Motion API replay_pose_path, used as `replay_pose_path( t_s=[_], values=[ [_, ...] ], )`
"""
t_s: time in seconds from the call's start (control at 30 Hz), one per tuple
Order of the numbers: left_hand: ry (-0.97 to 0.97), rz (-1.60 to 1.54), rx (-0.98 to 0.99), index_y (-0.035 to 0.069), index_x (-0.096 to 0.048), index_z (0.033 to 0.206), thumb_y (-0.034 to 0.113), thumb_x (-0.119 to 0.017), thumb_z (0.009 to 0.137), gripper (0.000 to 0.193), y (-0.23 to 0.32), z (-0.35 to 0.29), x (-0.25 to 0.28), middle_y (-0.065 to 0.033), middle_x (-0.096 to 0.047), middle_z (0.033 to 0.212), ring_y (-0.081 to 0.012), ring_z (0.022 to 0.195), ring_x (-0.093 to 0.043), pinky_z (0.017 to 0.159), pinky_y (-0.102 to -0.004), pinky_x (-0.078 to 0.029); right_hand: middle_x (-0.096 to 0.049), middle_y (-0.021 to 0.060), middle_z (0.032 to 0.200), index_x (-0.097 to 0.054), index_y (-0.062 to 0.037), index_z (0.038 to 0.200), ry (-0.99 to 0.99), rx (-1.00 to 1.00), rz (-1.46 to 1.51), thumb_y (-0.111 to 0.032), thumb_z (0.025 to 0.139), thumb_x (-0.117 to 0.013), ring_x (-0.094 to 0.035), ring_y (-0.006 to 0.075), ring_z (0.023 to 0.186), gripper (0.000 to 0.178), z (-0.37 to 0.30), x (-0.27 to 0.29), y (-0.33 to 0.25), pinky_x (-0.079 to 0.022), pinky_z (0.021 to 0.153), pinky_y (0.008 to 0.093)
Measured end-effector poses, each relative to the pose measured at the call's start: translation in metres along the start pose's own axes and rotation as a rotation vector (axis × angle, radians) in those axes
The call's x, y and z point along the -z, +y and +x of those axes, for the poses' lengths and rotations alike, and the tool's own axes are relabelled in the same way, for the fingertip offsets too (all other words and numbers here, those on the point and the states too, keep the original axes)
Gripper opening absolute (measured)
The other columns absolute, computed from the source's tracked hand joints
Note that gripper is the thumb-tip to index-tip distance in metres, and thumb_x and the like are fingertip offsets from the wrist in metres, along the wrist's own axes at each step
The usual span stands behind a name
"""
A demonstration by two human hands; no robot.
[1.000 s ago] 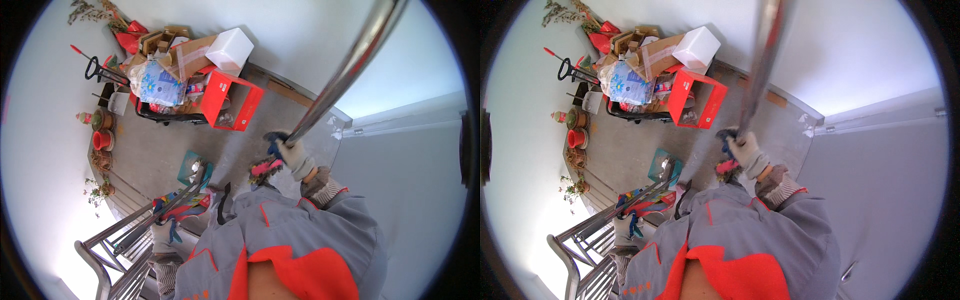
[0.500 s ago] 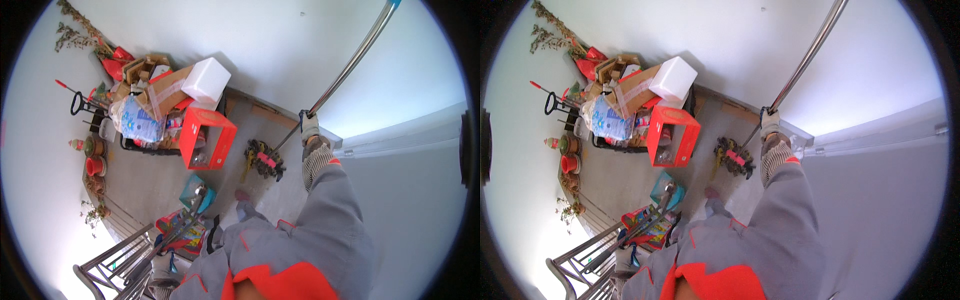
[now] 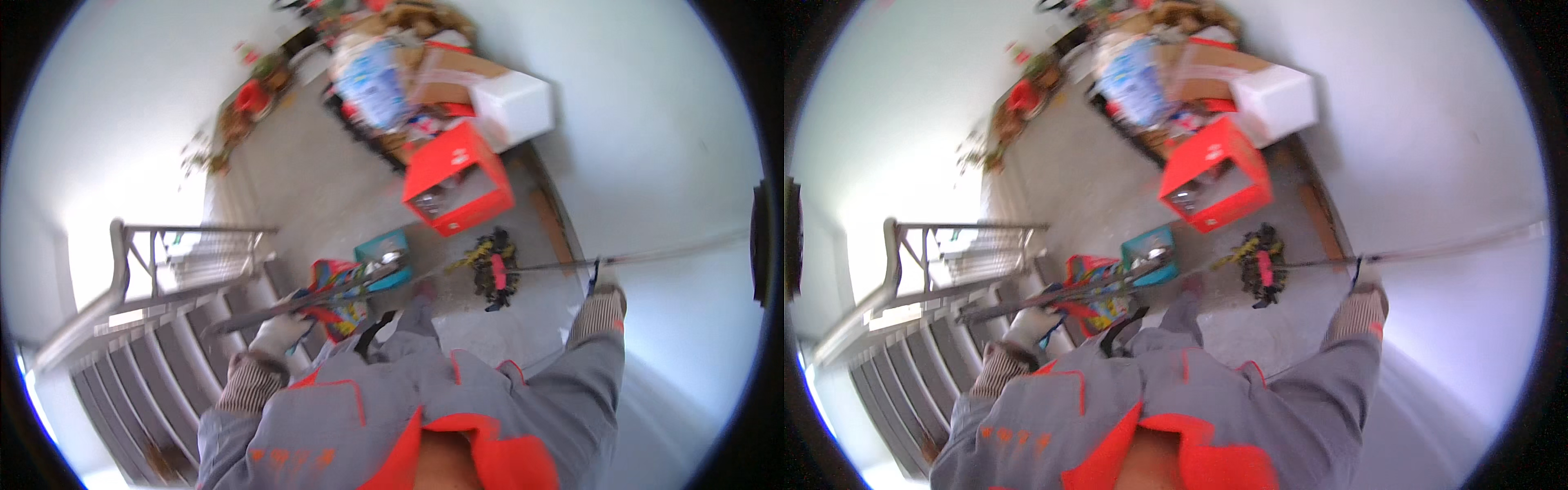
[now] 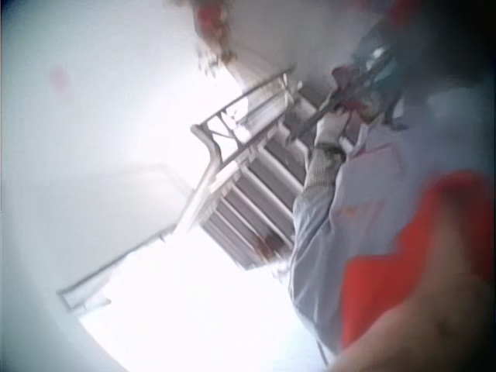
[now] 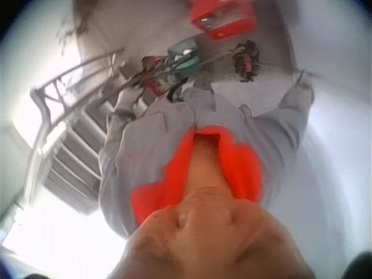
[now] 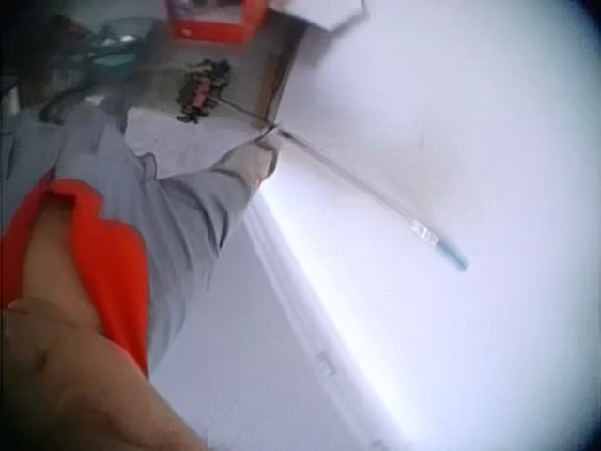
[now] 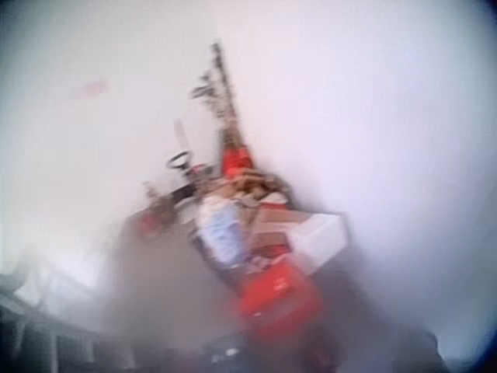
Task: The person sweeps debris from concrete stairs into a dustpan using a broom, wipes a metal handrail with a cloth, and cleans a floor landing with a mop.
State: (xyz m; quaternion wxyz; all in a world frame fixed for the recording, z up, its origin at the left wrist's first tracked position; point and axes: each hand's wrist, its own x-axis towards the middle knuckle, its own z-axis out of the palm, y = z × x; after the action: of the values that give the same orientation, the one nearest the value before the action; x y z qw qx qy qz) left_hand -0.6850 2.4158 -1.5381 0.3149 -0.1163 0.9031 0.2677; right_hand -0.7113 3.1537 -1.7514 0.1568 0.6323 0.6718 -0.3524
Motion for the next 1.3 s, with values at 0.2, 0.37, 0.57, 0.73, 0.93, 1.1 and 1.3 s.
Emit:
replay_pose_path(
  t_s=[0.2,0.37,0.57,0.73,0.93,1.1,1.3],
  values=[
    [-0.015,0.064,0.009,0.011,-0.063,0.105,0.021,-0.064,0.075,0.032,-0.040,-0.043,0.029,-0.0175,-0.067,0.093,-0.0377,0.087,-0.064,0.074,-0.0428,-0.052,-0.067,0.0115,0.092,-0.060,-0.0096,0.120,-0.875,0.584,-0.363,-0.036,0.098,-0.053,-0.064,0.0241,0.076,0.035,-0.171,-0.229,0.104,-0.054,0.067,0.0410],
    [0.146,-0.223,0.042,0.013,-0.068,0.104,0.026,-0.064,0.075,0.033,-0.140,-0.126,0.034,-0.0174,-0.069,0.089,-0.0352,0.084,-0.067,0.073,-0.0391,-0.053,-0.066,0.0138,0.101,-0.048,-0.0085,0.136,-1.780,1.045,-0.331,-0.033,0.104,-0.038,-0.067,0.0220,0.076,0.041,-0.556,-0.327,0.060,-0.056,0.067,0.0352],
    [0.337,-0.666,0.181,0.006,-0.070,0.085,0.022,-0.062,0.076,0.020,-0.276,-0.231,0.024,-0.0183,-0.068,0.079,-0.0358,0.074,-0.068,0.068,-0.0413,-0.054,-0.064,0.0112,0.102,-0.055,-0.0082,0.118,-2.056,0.725,-1.045,-0.046,0.103,-0.030,-0.064,0.0188,0.077,0.048,-0.775,-0.381,0.136,-0.052,0.068,0.0295],
    [0.404,-0.297,0.109,0.009,-0.069,0.101,0.022,-0.067,0.068,0.036,-0.389,-0.345,0.023,-0.0167,-0.067,0.080,-0.0355,0.075,-0.067,0.067,-0.0439,-0.053,-0.059,0.0081,0.088,-0.057,-0.0062,0.104,-2.100,1.003,-1.029,-0.033,0.096,-0.052,-0.056,0.0192,0.080,0.029,-0.954,-0.353,0.167,-0.047,0.068,0.0308],
    [0.615,-0.398,0.152,0.011,-0.065,0.113,0.019,-0.070,0.067,0.047,-0.476,-0.460,0.029,-0.0178,-0.066,0.084,-0.0373,0.078,-0.064,0.069,-0.0449,-0.051,-0.060,0.0092,0.071,-0.059,0.0034,0.089,-1.846,0.356,-1.281,-0.022,0.093,-0.052,-0.058,0.0163,0.062,0.027,-1.048,-0.356,0.125,-0.047,0.056,0.0293],
    [0.756,-0.448,0.260,0.007,-0.064,0.114,0.020,-0.073,0.067,0.050,-0.519,-0.536,0.048,-0.0169,-0.065,0.088,-0.0362,0.084,-0.062,0.074,-0.0436,-0.049,-0.068,0.0153,0.091,-0.061,0.0090,0.107,-1.687,0.325,-1.572,-0.009,0.089,-0.057,-0.067,0.0219,0.078,0.026,-1.131,-0.362,0.126,-0.055,0.069,0.0326],
    [0.892,-0.503,0.477,0.004,-0.065,0.109,0.022,-0.072,0.069,0.044,-0.532,-0.589,0.093,-0.0172,-0.065,0.081,-0.0354,0.078,-0.064,0.070,-0.0422,-0.050,-0.054,0.0035,0.075,-0.029,-0.0224,0.149,-1.537,0.636,-1.511,-0.003,0.090,-0.054,-0.051,0.0127,0.056,0.067,-1.179,-0.449,0.143,-0.045,0.048,0.0250]
  ],
)
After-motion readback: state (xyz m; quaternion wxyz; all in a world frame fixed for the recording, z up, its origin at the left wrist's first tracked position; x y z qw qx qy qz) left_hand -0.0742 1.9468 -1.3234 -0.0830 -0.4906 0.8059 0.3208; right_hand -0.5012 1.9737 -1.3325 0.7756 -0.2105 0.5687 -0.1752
